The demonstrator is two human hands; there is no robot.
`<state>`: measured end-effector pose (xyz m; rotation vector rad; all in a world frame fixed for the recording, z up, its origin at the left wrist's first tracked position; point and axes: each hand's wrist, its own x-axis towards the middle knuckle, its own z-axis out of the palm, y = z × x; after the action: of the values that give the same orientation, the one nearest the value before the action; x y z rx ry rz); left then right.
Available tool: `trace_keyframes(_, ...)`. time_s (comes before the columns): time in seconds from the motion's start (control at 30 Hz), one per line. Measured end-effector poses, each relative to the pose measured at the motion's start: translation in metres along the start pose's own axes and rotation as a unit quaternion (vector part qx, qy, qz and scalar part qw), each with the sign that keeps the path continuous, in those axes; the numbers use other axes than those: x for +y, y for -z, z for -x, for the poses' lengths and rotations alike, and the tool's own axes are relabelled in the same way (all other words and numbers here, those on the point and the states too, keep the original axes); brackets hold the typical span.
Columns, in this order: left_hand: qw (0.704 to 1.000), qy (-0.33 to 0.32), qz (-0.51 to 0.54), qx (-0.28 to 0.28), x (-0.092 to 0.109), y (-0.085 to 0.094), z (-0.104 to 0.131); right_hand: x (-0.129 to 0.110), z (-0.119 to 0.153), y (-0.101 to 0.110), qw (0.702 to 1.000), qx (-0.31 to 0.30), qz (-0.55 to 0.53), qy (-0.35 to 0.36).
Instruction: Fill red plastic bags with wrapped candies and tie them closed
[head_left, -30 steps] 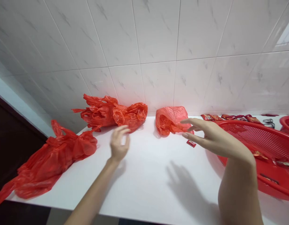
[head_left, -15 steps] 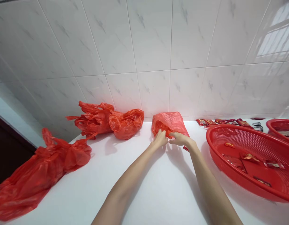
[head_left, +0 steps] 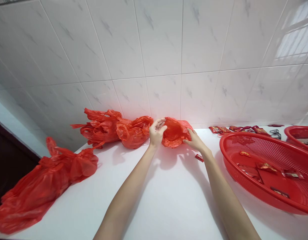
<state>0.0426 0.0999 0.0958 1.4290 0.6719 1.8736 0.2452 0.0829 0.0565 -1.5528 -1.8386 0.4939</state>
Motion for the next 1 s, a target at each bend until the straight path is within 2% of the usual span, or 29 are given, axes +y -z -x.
trace_keyframes(0.2, 0.994, 0.015, 0.088, 0.063, 0.014, 0.01, 0.011, -0.013, 0.006, 0.004, 0.998, 0.024, -0.016, -0.064)
trace_keyframes(0.37, 0.983, 0.094, 0.139, 0.07, 0.018, 0.014, 0.019, -0.027, 0.011, 0.013, 0.998, 0.05, -0.038, -0.03)
trace_keyframes(0.43, 0.968, 0.151, 0.187, 0.078, 0.021, 0.016, 0.02, -0.031, 0.012, 0.02, 0.995, 0.074, -0.071, -0.008)
trace_keyframes(0.53, 0.927, 0.236, 0.274, 0.102, 0.025, 0.018, 0.02, -0.035, 0.015, 0.032, 0.987, 0.07, -0.139, 0.03)
trace_keyframes(0.63, 0.902, 0.276, 0.312, 0.11, 0.023, 0.021, 0.022, -0.04, 0.017, 0.042, 0.97, 0.07, -0.224, 0.067)
trace_keyframes(0.7, 0.907, 0.285, 0.297, 0.088, 0.018, 0.023, 0.025, -0.044, 0.019, 0.047, 0.951, 0.098, -0.28, 0.087)
trace_keyframes(0.8, 0.936, 0.261, 0.236, 0.024, 0.007, 0.025, 0.034, -0.051, 0.023, 0.053, 0.923, 0.142, -0.34, 0.11)
trace_keyframes(0.9, 0.969, 0.205, 0.134, -0.041, -0.001, 0.024, 0.043, -0.058, 0.028, 0.059, 0.91, 0.179, -0.352, 0.127)
trace_keyframes(1.0, 0.982, 0.161, 0.0, -0.098, 0.0, 0.019, 0.053, -0.067, 0.036, 0.065, 0.904, 0.227, -0.333, 0.14)
